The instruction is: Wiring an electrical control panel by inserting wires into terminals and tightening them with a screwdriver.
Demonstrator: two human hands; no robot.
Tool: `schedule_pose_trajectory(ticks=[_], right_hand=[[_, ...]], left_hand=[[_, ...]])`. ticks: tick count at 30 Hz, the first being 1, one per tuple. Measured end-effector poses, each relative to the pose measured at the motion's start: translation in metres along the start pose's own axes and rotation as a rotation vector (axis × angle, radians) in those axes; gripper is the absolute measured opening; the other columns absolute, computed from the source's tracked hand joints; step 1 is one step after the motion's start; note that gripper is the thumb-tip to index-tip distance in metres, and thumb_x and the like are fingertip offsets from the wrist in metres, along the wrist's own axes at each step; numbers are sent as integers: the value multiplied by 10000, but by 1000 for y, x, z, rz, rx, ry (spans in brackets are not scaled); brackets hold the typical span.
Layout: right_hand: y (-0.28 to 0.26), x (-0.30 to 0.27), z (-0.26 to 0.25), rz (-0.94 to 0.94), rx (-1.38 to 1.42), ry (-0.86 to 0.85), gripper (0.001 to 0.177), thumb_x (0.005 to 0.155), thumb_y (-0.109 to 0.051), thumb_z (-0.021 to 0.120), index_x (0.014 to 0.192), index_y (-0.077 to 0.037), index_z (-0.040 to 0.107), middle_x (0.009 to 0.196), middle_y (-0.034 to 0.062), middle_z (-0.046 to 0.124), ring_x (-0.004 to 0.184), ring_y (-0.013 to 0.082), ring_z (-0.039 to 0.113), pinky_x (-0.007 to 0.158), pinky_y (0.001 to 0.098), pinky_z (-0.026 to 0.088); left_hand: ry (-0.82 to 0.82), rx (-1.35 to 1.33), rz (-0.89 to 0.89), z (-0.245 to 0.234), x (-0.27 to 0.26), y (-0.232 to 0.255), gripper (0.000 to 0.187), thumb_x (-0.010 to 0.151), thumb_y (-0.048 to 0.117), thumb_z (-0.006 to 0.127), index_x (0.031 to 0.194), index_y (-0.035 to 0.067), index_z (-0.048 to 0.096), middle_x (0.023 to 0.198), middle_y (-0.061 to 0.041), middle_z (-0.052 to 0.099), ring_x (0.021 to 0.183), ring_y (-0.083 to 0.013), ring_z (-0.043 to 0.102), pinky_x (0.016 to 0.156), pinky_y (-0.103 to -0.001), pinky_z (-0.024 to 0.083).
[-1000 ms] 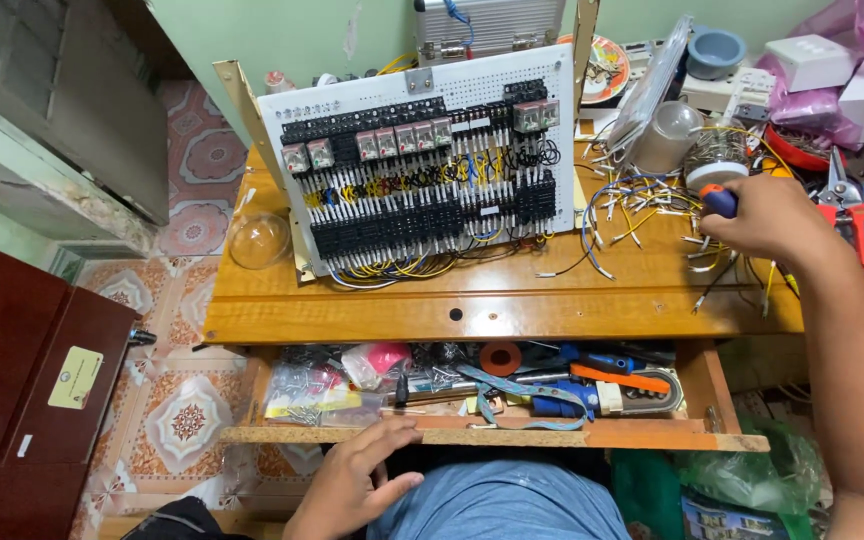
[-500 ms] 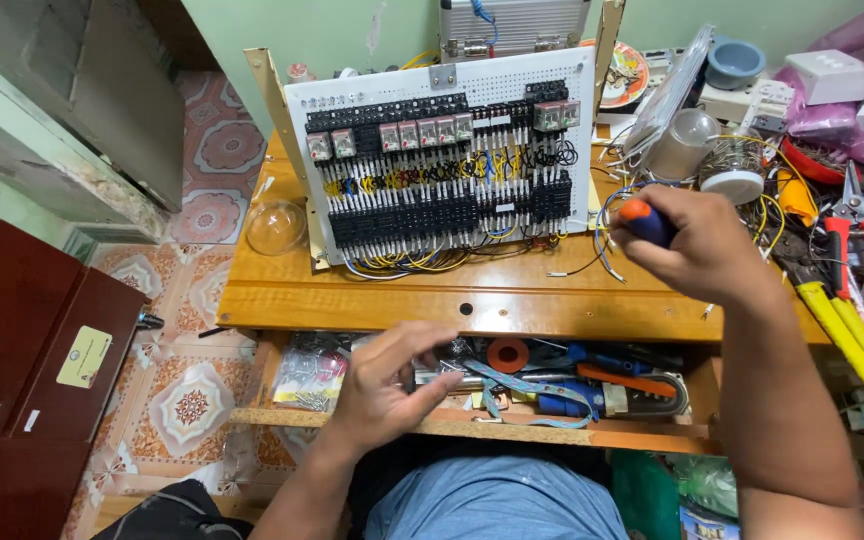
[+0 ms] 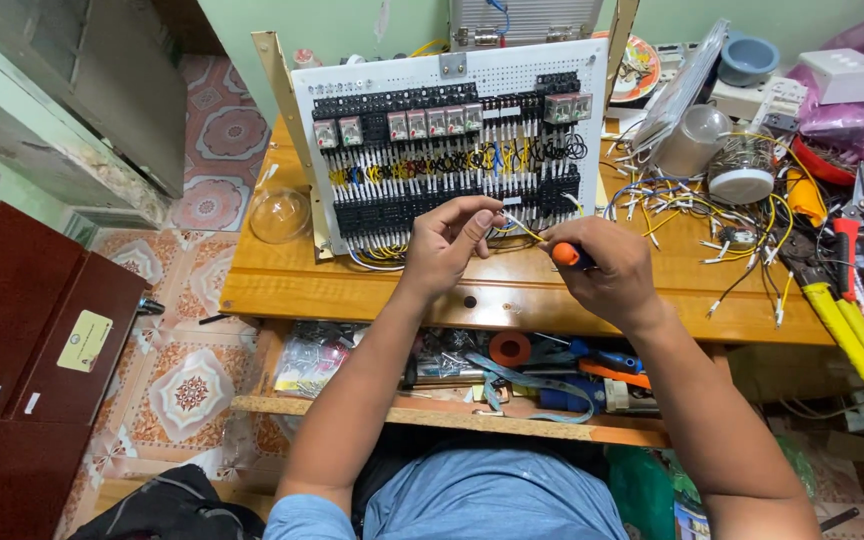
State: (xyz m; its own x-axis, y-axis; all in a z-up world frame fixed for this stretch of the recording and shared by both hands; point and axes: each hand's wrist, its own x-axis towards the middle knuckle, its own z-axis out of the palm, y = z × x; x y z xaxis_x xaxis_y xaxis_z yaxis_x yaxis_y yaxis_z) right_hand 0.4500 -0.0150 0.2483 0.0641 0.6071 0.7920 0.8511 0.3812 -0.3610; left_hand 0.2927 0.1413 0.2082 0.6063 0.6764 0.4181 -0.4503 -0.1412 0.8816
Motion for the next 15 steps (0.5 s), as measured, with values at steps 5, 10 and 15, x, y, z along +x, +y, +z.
schedule_pose_trajectory(ticks=[5, 10, 15], right_hand=[[7, -8, 11, -54, -78, -35, 138, 1028, -238, 661, 959, -148, 740, 888, 39, 747, 796, 298, 728, 735, 368, 578], [15, -19, 17, -77, -123, -76, 52, 981, -165, 693, 973, -133, 734, 888, 55, 742, 802, 310, 728, 715, 397, 576], [27, -30, 24, -40, -237, -83, 112, 907, -74, 733, 982, -157, 730, 833, 40, 723, 762, 292, 719, 704, 379, 579]], left_hand=[[17, -51, -2, -5, -5, -13, 212, 999, 158, 718, 1188, 68, 752, 948, -133, 779, 574, -76, 665, 522, -192, 547], [-7, -42, -35, -9, -10, -29, 170, 965, 128, 749, 1111, 42, 765, 842, -129, 761, 539, -73, 633, 493, -187, 527], [-32, 37, -22, -10, -13, -29, 106, 927, 86, 780, 1021, 35, 782, 728, -95, 729, 511, -87, 633, 478, -200, 515]])
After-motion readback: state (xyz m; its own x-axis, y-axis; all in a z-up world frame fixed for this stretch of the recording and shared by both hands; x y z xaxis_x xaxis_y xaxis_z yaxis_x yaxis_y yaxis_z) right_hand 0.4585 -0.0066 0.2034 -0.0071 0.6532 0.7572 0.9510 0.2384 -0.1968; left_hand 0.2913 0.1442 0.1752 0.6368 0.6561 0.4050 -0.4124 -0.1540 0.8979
